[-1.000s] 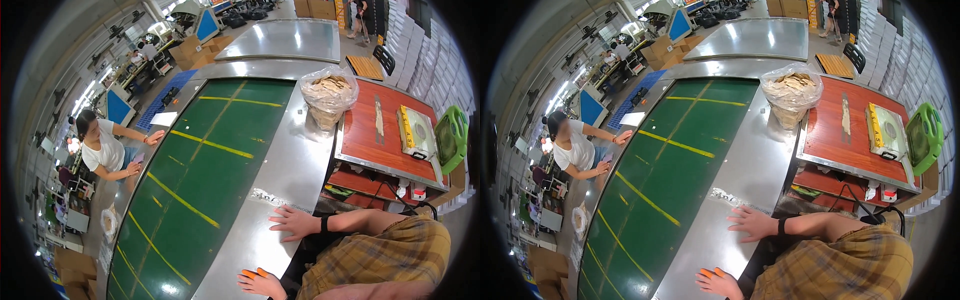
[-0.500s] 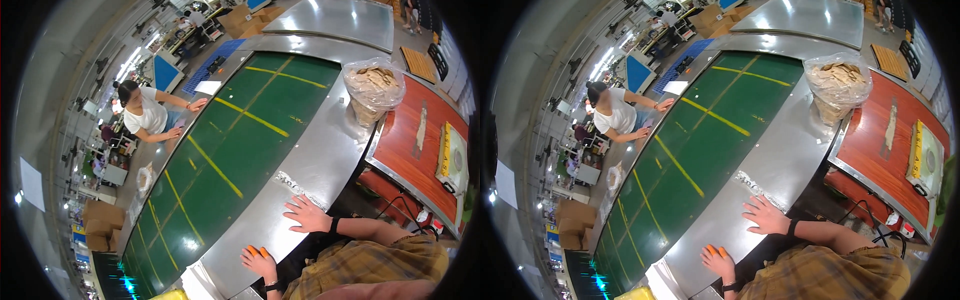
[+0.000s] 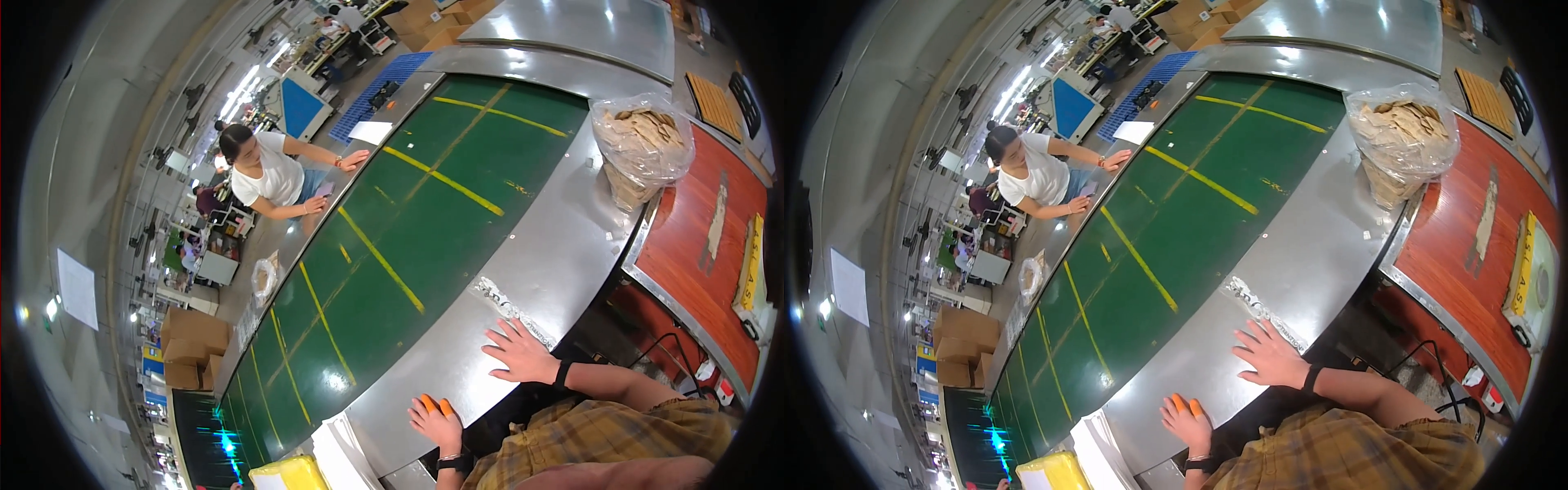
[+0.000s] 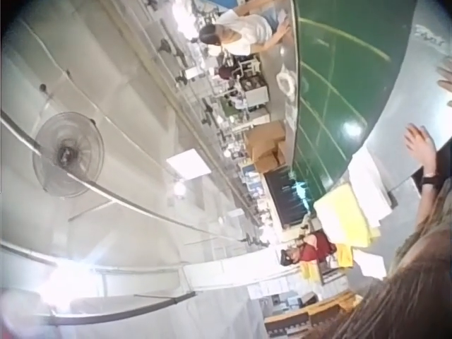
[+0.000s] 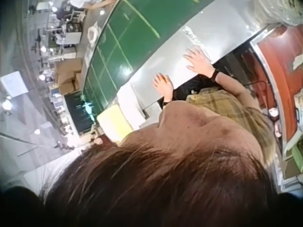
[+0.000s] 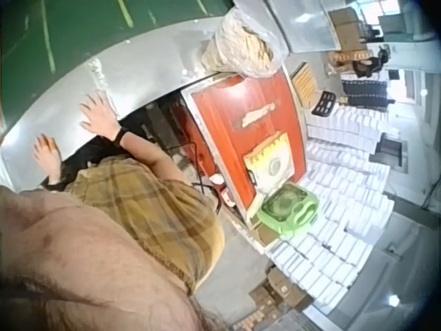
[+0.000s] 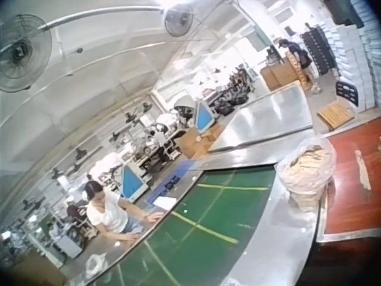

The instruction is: The recorder is picking up and stacking white foam or material pieces from a conveyor belt at a shoe manufacturing facility.

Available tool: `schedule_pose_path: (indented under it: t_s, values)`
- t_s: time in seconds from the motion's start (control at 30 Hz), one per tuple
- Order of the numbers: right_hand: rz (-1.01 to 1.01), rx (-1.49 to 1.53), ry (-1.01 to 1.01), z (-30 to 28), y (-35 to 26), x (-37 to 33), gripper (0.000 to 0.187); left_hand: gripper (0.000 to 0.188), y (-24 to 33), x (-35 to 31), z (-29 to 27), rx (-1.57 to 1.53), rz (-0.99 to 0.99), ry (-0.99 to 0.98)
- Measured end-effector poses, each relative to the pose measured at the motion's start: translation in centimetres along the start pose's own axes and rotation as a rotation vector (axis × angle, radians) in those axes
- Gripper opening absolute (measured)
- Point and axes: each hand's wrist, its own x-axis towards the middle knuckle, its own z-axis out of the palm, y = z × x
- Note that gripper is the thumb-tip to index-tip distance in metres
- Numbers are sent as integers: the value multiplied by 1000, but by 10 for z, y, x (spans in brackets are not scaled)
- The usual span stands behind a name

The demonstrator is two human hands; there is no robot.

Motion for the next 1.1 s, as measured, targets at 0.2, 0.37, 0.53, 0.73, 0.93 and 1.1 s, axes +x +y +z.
schedule_pose_path:
  t_s: [0.2,0.37,0.53,0.73,0.93,1.1]
  values:
    - [23,2,8,1,0,0,53,55,-1,2,0,-1,3,-41]
    - [12,-21,17,2,1,-1,53,53,0,1,-2,-22,8,-17]
    - [6,-38,25,4,1,-2,54,54,5,0,-4,-49,15,11]
    - [25,-41,2,3,2,-5,55,54,2,2,1,-51,17,-6]
    - [10,-74,30,9,-2,-2,55,54,-13,-3,9,-33,42,52]
    - [6,-65,44,9,5,-6,53,60,0,1,-3,74,117,7]
